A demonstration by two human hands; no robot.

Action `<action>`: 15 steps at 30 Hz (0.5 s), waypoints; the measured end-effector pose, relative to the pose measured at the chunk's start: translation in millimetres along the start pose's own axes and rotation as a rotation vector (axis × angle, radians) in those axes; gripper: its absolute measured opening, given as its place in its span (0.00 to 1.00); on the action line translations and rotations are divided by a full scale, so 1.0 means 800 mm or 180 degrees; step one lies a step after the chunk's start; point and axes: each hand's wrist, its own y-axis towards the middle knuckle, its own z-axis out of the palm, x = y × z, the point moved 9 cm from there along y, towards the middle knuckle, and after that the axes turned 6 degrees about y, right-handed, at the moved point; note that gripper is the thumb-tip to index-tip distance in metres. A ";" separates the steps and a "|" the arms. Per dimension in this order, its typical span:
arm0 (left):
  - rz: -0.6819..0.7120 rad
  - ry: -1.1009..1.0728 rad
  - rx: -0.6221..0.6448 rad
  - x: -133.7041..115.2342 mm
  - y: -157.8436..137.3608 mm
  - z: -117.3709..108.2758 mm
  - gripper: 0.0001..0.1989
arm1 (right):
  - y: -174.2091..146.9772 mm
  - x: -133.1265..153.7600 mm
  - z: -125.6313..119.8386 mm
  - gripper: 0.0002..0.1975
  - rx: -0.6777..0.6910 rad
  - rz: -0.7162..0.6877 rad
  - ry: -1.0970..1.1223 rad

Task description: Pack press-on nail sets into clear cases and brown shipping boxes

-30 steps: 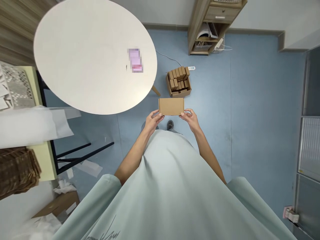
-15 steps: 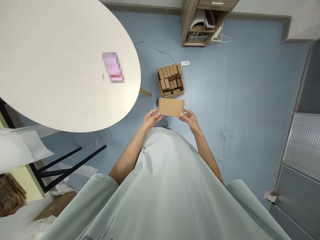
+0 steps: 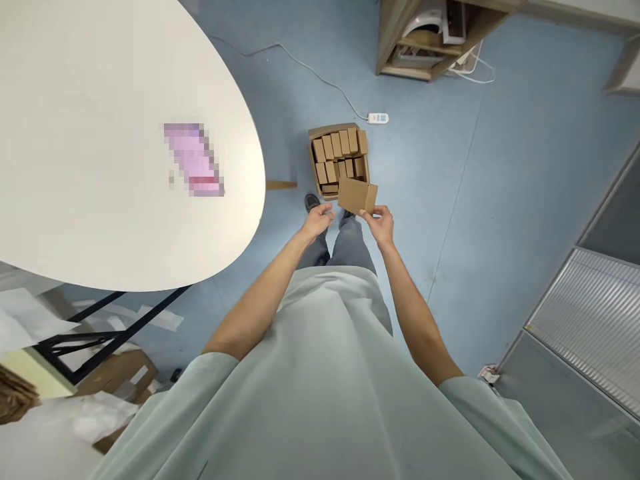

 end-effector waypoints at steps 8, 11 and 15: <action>-0.0296 -0.0161 -0.0412 0.026 0.116 0.001 0.16 | 0.194 -0.055 0.092 0.19 0.0189 0.0052 -0.1146; -0.0427 -0.0277 -0.0527 0.043 0.164 0.005 0.15 | 0.252 -0.091 0.141 0.19 0.0246 0.0076 -0.1173; -0.0541 -0.0354 -0.0691 0.062 0.228 0.012 0.12 | 0.305 -0.138 0.198 0.19 0.0319 0.0084 -0.0985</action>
